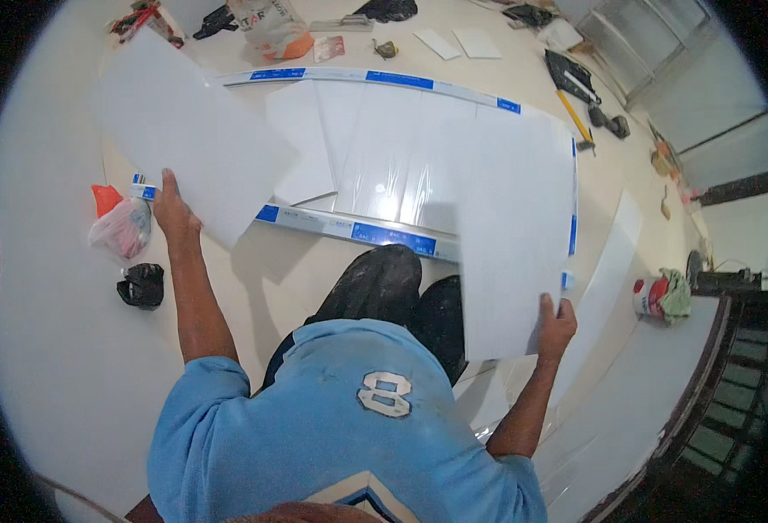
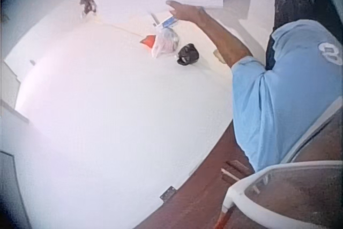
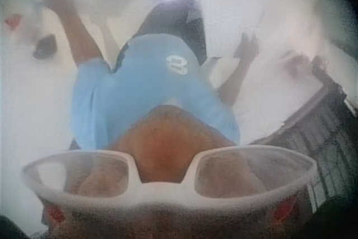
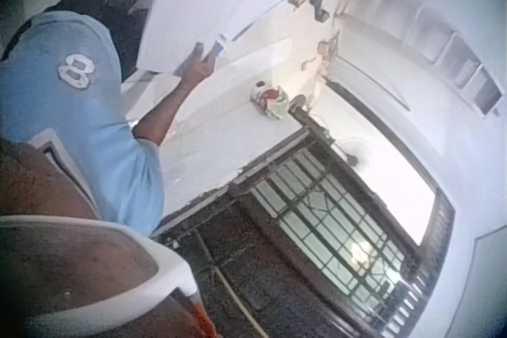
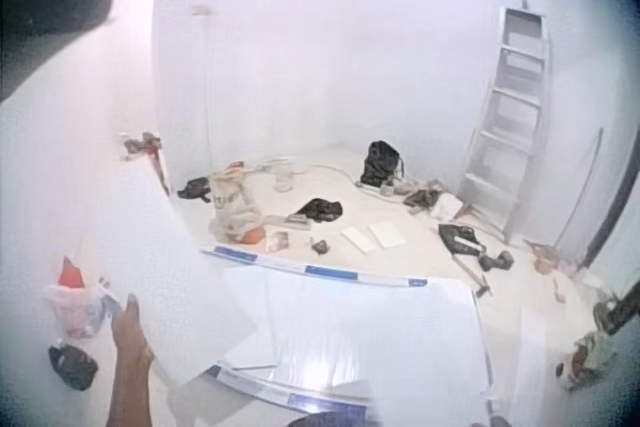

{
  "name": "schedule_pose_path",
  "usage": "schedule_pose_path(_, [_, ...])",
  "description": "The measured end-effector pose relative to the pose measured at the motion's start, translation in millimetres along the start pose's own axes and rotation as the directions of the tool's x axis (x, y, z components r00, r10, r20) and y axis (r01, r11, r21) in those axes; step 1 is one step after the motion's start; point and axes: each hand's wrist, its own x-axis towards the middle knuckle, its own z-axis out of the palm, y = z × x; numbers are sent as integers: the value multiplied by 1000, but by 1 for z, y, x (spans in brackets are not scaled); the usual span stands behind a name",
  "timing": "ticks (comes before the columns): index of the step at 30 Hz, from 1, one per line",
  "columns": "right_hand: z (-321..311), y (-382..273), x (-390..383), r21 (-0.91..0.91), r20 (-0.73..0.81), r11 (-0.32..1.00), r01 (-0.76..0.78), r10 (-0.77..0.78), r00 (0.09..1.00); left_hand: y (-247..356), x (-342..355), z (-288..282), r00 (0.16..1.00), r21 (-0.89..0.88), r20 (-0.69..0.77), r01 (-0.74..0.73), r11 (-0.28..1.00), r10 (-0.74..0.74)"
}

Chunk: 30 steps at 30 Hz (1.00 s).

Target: The person kneels on the floor and arranges white ceramic tiles into a rectangular frame on the ground. They repeatedly pick up tiles, align them with the frame, and adjust their positions to fit the layout.

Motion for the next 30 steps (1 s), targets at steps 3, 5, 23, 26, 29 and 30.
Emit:
schedule_pose_path(3, [-4, 70, -3, 24, -178, 977, -213, 214, 960, -30, 4, -30, 990, 169, -54, 135, 976, -128])
schedule_pose_path(5, [9, 111, 3, 129, -264, 946, -297, 322, 909, -58, 2, -49, 989, 233, -34, 145, 962, -141])
schedule_pose_path(23, [130, 244, 103, 316, -101, 781, -538, 592, 800, -115, 10, -120, 830, 517, 14, 471, 714, -558])
schedule_pose_path(26, [135, 211, 89, 189, -171, 832, -522, 551, 816, -99, 28, -71, 838, 521, 130, 398, 755, -531])
schedule_pose_path(29, [131, 186, 62, 144, -188, 819, -556, 574, 797, -82, 29, -14, 782, 530, 92, 486, 695, -617])
schedule_pose_path(30, [127, 186, 48, 128, -190, 810, -573, 587, 787, -78, 30, 1, 761, 521, 94, 511, 683, -642])
